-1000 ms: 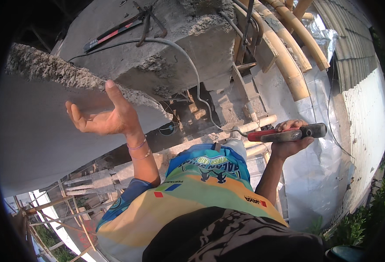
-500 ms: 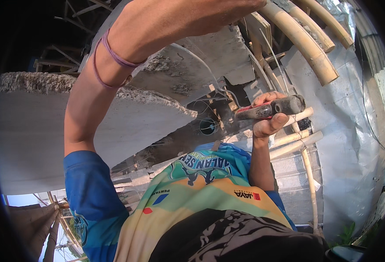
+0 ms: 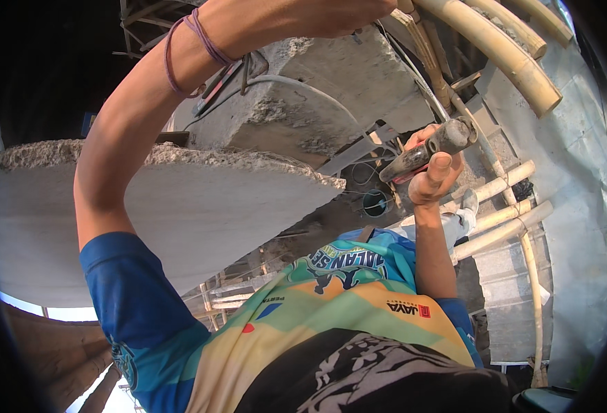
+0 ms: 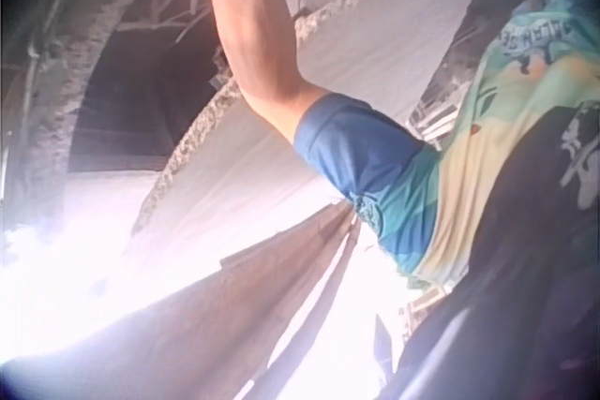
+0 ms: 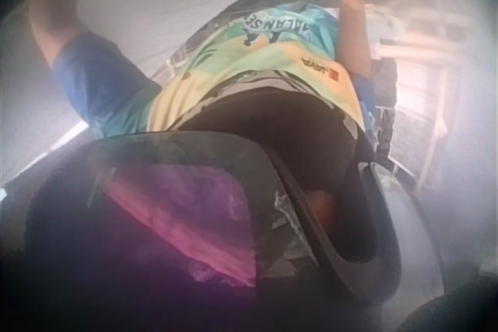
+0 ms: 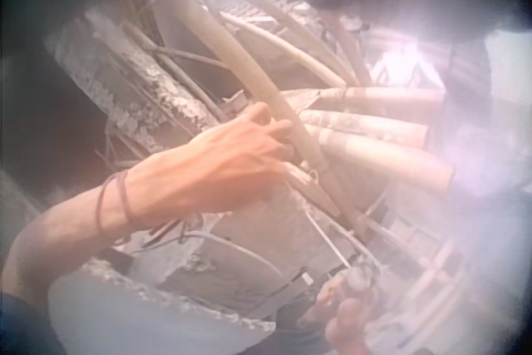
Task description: The person welds metal rods attached to a concrete structure using a handheld welding torch. They hold the rods in place with one hand while applying the torch with the other, producing sparks as they work on different sections of the metal framework.
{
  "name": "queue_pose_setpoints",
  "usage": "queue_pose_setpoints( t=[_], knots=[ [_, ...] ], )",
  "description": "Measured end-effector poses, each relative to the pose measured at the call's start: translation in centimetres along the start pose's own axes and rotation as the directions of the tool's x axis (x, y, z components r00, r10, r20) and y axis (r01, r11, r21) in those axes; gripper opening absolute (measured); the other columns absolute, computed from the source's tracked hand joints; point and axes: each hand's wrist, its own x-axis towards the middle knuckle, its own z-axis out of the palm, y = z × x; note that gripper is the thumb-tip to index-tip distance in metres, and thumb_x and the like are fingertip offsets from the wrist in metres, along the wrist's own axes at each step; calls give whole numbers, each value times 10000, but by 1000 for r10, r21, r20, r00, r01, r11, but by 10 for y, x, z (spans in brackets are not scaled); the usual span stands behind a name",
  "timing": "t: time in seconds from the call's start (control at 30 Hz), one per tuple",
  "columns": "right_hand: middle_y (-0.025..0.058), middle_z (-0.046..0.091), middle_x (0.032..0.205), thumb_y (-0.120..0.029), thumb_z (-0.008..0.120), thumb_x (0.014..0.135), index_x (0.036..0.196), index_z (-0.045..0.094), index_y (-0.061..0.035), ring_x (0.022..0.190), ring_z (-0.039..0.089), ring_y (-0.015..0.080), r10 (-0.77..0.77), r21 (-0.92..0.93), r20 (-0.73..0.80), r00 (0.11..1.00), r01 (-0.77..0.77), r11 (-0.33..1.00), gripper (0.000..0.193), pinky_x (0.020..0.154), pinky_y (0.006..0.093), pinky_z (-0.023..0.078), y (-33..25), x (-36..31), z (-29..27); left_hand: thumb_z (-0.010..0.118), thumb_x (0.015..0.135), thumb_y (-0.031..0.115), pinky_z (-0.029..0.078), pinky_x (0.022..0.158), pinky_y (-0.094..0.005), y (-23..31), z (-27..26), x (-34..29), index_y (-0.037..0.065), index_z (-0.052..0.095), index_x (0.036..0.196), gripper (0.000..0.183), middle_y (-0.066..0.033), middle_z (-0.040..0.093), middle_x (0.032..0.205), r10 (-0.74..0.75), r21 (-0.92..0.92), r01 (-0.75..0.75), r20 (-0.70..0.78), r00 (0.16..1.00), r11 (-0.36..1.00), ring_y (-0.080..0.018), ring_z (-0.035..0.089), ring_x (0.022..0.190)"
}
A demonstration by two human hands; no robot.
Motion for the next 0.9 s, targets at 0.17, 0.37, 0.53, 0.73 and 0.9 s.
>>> queue_pose_setpoints(
  t=[0.17, 0.37, 0.53, 0.73, 0.9],
  knots=[
    [62, 503, 694, -758, 552, 873, 869, 548, 16, 579, 521, 167, -15, 2, -10, 1000, 15, 1000, 774, 522, 286, 415, 4, 0, 1, 657, 808, 138, 421, 876, -339, 6, 4, 8, 122, 741, 800, 86, -4, 664, 851, -25, 31, 22, 96, 995, 999, -168, 546, 992],
    [80, 548, 711, -749, 562, 864, 937, 577, 26, 594, 546, 169, 5, -3, -16, 1000, -5, 1000, 778, 546, 287, 443, 4, -1, 1, 654, 792, 99, 445, 887, -343, -1, -20, -1, 66, 729, 840, 95, -55, 694, 875, -21, -30, 21, 0, 1000, 999, -206, 573, 958],
    [67, 569, 737, -732, 563, 871, 926, 600, 11, 627, 557, 163, -38, -63, 13, 999, 39, 997, 746, 575, 286, 454, 7, -1, 5, 637, 783, 67, 477, 868, -376, -14, -38, -5, 13, 708, 874, 128, -106, 694, 894, -15, -136, 11, -29, 999, 991, -256, 605, 919],
    [58, 550, 750, -705, 586, 875, 883, 588, 17, 632, 540, 157, -67, -32, -35, 997, 66, 997, 722, 575, 285, 445, 9, 0, 10, 616, 773, 29, 515, 844, -417, -15, -43, 0, -51, 683, 915, 176, -168, 694, 916, -18, -348, 40, 66, 998, 936, -316, 644, 872],
    [59, 508, 736, -694, 590, 880, 869, 569, 30, 627, 520, 160, -50, 4, -38, 998, 50, 999, 724, 569, 283, 439, 7, 1, 10, 546, 789, -6, 531, 857, -441, -11, -21, 13, -70, 659, 1072, 311, -224, 689, 981, -63, -453, 174, 250, 966, 874, -343, 670, 914]
  ],
)
